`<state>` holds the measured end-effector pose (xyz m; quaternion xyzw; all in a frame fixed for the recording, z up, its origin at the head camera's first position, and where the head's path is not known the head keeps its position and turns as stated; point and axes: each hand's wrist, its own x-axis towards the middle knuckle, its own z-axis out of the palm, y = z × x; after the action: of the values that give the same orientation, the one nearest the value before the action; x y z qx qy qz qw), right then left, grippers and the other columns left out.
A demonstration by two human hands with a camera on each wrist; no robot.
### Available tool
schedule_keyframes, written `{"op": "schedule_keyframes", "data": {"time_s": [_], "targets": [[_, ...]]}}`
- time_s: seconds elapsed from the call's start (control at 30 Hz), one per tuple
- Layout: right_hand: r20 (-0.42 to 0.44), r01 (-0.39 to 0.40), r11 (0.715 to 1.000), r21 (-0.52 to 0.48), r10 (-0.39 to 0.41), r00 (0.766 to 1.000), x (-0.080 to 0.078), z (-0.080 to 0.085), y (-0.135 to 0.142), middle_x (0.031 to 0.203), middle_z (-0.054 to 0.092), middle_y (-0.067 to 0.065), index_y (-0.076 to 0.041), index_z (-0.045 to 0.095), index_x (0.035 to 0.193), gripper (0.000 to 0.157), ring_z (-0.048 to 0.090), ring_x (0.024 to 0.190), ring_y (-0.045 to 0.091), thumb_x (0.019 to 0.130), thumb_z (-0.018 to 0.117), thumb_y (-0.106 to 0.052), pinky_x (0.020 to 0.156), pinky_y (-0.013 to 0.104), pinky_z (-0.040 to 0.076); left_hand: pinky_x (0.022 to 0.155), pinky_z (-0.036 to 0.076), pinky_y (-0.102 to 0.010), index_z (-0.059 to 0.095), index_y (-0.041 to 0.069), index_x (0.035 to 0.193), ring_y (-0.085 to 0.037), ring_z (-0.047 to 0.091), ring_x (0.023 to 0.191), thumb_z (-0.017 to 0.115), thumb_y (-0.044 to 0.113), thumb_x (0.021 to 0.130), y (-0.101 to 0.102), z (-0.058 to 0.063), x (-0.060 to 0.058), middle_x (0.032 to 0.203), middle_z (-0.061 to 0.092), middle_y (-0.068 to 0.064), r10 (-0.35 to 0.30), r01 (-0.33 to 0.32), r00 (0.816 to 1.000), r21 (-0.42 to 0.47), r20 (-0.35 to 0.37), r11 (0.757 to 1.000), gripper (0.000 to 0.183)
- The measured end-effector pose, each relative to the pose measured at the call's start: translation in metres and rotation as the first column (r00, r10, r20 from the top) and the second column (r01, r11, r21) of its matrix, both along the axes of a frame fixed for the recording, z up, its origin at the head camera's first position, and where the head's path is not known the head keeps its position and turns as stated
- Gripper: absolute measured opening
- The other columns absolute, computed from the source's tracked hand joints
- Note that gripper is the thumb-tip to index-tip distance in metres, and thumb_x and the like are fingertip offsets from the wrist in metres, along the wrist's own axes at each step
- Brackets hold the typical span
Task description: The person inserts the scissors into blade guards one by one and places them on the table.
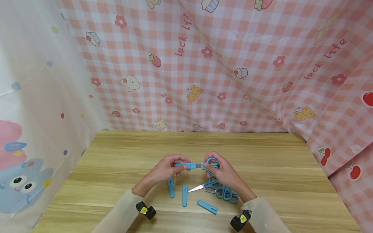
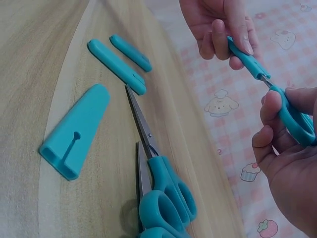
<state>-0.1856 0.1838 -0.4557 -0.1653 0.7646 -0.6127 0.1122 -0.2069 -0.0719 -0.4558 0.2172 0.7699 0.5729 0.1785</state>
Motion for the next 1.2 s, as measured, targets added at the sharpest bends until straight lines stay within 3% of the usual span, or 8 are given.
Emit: {"op": "schedule_keyframes", "data": {"time_s": [0.27, 0.53, 0.87, 1.2], "targets": [[0.004, -0.001, 1.000, -0.023, 0.001, 1.000, 0.0002, -0.0016, -0.0006, 0.075, 0.058, 0.008, 0.001, 0.050, 0.114, 0.021, 0.060, 0.067, 0.024, 0.102, 0.056, -0.016, 0.054, 0.030, 0.043, 0.051, 0.035, -0.019, 0.068, 0.010, 0.113, -0.014, 0.052, 0.064, 0.058, 0.007, 0.099, 0.0011, -0.0017, -0.0002, 0.102, 0.073, -0.016, -0.004, 0.004, 1.000, 0.016, 0.009, 1.000, 0.017], [0.006, -0.018, 0.999, -0.041, 0.018, 1.000, 0.0009, -0.0019, -0.0013, 0.074, 0.057, 0.007, 0.002, 0.049, 0.114, 0.023, 0.056, 0.071, 0.045, 0.102, 0.055, -0.016, 0.054, 0.032, 0.043, 0.051, 0.034, -0.020, 0.068, 0.011, 0.113, -0.013, 0.050, 0.062, 0.059, 0.008, 0.099, 0.0022, -0.0011, 0.0005, 0.100, 0.074, -0.012, -0.003, 0.003, 1.000, 0.020, -0.007, 1.000, 0.017], [0.010, -0.031, 0.999, -0.036, 0.031, 0.999, 0.0008, -0.0044, 0.0008, 0.075, 0.056, 0.013, -0.003, 0.050, 0.112, 0.017, 0.049, 0.058, 0.028, 0.103, 0.053, -0.017, 0.045, 0.028, 0.035, 0.051, 0.033, -0.020, 0.068, 0.012, 0.113, -0.013, 0.048, 0.062, 0.060, 0.012, 0.100, 0.0027, -0.0008, 0.0010, 0.099, 0.075, -0.009, -0.004, 0.004, 1.000, 0.017, -0.021, 1.000, 0.016], [-0.020, -0.032, 0.999, -0.044, 0.031, 0.999, 0.0029, -0.0013, -0.0018, 0.074, 0.056, 0.008, -0.004, 0.050, 0.108, 0.012, 0.056, 0.066, 0.023, 0.104, 0.052, -0.014, 0.057, 0.033, 0.045, 0.048, 0.030, -0.020, 0.068, 0.012, 0.114, -0.012, 0.044, 0.059, 0.059, 0.013, 0.100, 0.0031, 0.0029, 0.0032, 0.099, 0.075, -0.006, 0.004, -0.003, 1.000, 0.022, -0.020, 1.000, 0.016]]}}
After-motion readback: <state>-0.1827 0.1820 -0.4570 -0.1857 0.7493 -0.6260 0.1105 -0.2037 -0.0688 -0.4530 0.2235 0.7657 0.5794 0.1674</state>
